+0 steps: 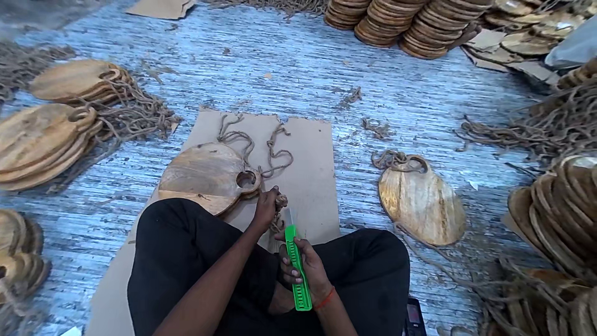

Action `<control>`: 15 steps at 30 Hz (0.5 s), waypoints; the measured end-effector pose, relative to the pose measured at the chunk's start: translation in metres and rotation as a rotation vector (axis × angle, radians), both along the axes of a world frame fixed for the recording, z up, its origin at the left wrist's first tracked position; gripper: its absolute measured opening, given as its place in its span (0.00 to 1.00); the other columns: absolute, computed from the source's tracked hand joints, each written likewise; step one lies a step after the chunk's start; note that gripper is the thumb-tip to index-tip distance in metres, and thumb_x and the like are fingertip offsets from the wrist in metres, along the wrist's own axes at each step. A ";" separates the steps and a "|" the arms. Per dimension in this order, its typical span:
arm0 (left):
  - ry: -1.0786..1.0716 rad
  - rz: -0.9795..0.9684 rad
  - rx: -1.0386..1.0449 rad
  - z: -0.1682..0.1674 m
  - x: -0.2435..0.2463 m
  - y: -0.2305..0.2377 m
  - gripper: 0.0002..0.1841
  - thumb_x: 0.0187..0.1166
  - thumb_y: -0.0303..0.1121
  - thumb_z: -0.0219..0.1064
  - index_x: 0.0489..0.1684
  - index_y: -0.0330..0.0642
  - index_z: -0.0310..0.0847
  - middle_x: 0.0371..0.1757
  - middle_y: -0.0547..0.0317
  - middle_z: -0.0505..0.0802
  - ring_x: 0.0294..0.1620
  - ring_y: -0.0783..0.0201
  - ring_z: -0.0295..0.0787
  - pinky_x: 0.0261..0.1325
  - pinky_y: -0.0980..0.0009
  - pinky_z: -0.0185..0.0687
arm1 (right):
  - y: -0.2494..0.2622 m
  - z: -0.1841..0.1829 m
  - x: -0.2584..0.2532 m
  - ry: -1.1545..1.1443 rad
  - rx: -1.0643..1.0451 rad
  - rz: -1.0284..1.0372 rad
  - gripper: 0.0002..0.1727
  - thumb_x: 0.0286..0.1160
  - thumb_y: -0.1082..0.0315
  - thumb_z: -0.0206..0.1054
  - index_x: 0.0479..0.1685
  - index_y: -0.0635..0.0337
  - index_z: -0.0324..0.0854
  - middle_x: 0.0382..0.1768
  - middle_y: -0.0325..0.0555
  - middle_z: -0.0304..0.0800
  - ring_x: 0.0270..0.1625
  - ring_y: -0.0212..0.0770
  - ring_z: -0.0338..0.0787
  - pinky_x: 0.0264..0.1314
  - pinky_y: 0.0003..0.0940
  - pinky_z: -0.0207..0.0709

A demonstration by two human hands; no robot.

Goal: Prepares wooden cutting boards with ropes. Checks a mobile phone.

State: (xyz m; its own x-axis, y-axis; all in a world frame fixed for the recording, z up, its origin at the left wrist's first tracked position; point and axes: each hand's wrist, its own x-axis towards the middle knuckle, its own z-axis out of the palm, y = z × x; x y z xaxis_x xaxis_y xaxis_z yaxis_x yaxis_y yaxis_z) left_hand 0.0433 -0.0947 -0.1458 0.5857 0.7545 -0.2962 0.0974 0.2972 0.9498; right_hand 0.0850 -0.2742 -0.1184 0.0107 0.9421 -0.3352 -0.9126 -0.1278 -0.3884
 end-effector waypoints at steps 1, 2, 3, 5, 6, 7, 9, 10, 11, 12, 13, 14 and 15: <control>0.033 -0.016 0.026 0.000 0.000 0.000 0.29 0.97 0.43 0.39 0.26 0.39 0.79 0.16 0.64 0.81 0.13 0.74 0.69 0.19 0.78 0.66 | 0.001 0.001 -0.001 -0.040 -0.041 0.009 0.25 0.89 0.56 0.39 0.66 0.59 0.77 0.22 0.33 0.79 0.13 0.23 0.73 0.13 0.15 0.68; 0.072 -0.041 0.056 0.000 -0.001 -0.001 0.30 0.97 0.44 0.38 0.28 0.37 0.80 0.18 0.62 0.82 0.14 0.73 0.71 0.20 0.76 0.69 | 0.002 0.002 -0.001 -0.072 -0.073 0.017 0.27 0.90 0.57 0.36 0.67 0.59 0.77 0.21 0.32 0.78 0.12 0.23 0.73 0.13 0.15 0.67; 0.093 -0.062 0.083 0.000 -0.002 -0.001 0.31 0.97 0.44 0.38 0.29 0.36 0.82 0.20 0.60 0.85 0.14 0.71 0.73 0.21 0.75 0.70 | 0.003 0.003 -0.001 -0.092 -0.100 0.019 0.27 0.90 0.58 0.34 0.67 0.60 0.77 0.20 0.33 0.77 0.12 0.23 0.72 0.12 0.15 0.67; 0.087 -0.103 0.122 -0.001 -0.002 -0.002 0.32 0.97 0.44 0.37 0.29 0.34 0.83 0.20 0.58 0.88 0.14 0.70 0.75 0.22 0.74 0.73 | 0.006 0.004 -0.001 -0.125 -0.143 0.018 0.27 0.92 0.58 0.33 0.68 0.61 0.76 0.21 0.33 0.76 0.12 0.23 0.71 0.12 0.15 0.66; 0.082 -0.121 0.130 0.000 -0.003 -0.002 0.32 0.97 0.43 0.37 0.29 0.34 0.84 0.21 0.58 0.88 0.15 0.70 0.77 0.23 0.73 0.76 | 0.006 0.003 0.000 -0.140 -0.157 0.010 0.27 0.93 0.58 0.33 0.68 0.61 0.75 0.22 0.33 0.76 0.12 0.23 0.71 0.12 0.15 0.65; 0.084 -0.136 0.133 0.001 -0.003 -0.002 0.32 0.97 0.43 0.37 0.30 0.34 0.84 0.21 0.58 0.89 0.17 0.70 0.79 0.25 0.73 0.77 | 0.007 0.002 0.001 -0.151 -0.162 0.001 0.27 0.93 0.58 0.34 0.68 0.62 0.75 0.22 0.34 0.76 0.12 0.23 0.70 0.12 0.15 0.65; 0.092 -0.142 0.133 0.002 -0.002 -0.003 0.32 0.97 0.42 0.37 0.31 0.32 0.85 0.24 0.56 0.90 0.20 0.68 0.82 0.29 0.71 0.80 | 0.008 0.002 0.001 -0.177 -0.178 -0.023 0.26 0.93 0.59 0.35 0.68 0.63 0.75 0.22 0.34 0.76 0.12 0.24 0.71 0.12 0.16 0.66; 0.095 -0.138 0.137 0.001 -0.002 -0.003 0.32 0.97 0.42 0.37 0.32 0.32 0.85 0.24 0.55 0.90 0.21 0.68 0.83 0.30 0.71 0.81 | 0.008 0.004 0.001 -0.207 -0.198 -0.030 0.26 0.93 0.59 0.36 0.68 0.63 0.75 0.22 0.35 0.75 0.12 0.24 0.71 0.12 0.16 0.66; 0.103 -0.139 0.145 0.001 -0.002 -0.002 0.32 0.97 0.42 0.37 0.32 0.31 0.85 0.24 0.55 0.90 0.21 0.67 0.84 0.31 0.70 0.82 | 0.008 0.007 0.000 -0.256 -0.226 -0.036 0.25 0.93 0.60 0.36 0.67 0.63 0.75 0.22 0.35 0.75 0.13 0.24 0.71 0.12 0.16 0.66; 0.115 -0.142 0.158 0.001 -0.002 -0.002 0.32 0.97 0.43 0.38 0.33 0.31 0.85 0.23 0.55 0.90 0.21 0.67 0.84 0.31 0.70 0.83 | 0.009 0.010 -0.002 -0.319 -0.255 -0.042 0.24 0.94 0.60 0.37 0.67 0.64 0.75 0.22 0.35 0.75 0.13 0.24 0.71 0.12 0.17 0.66; 0.128 -0.151 0.178 0.001 -0.003 -0.002 0.31 0.97 0.43 0.38 0.34 0.31 0.85 0.22 0.55 0.90 0.20 0.67 0.84 0.31 0.70 0.83 | 0.010 0.012 -0.003 -0.386 -0.281 -0.050 0.23 0.94 0.61 0.38 0.67 0.64 0.75 0.22 0.35 0.75 0.14 0.25 0.71 0.13 0.17 0.66; 0.145 -0.161 0.204 0.002 -0.003 -0.003 0.31 0.97 0.44 0.39 0.34 0.32 0.85 0.22 0.56 0.90 0.20 0.68 0.84 0.31 0.70 0.83 | 0.010 0.013 -0.004 -0.452 -0.303 -0.059 0.23 0.94 0.61 0.39 0.67 0.64 0.75 0.23 0.35 0.75 0.14 0.26 0.71 0.14 0.18 0.67; 0.166 -0.169 0.236 0.003 -0.004 -0.003 0.31 0.97 0.44 0.40 0.34 0.33 0.85 0.22 0.58 0.90 0.19 0.69 0.84 0.30 0.71 0.83 | 0.011 0.014 -0.004 -0.509 -0.323 -0.074 0.22 0.94 0.62 0.41 0.67 0.65 0.75 0.23 0.36 0.76 0.15 0.26 0.72 0.14 0.19 0.67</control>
State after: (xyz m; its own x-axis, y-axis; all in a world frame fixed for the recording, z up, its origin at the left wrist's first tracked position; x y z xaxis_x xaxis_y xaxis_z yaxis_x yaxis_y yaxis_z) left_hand 0.0398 -0.0979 -0.1429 0.6669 0.7097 -0.2270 0.2859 0.0376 0.9575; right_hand 0.0809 -0.2632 -0.1044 0.3066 0.7841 -0.5396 -0.6335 -0.2550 -0.7305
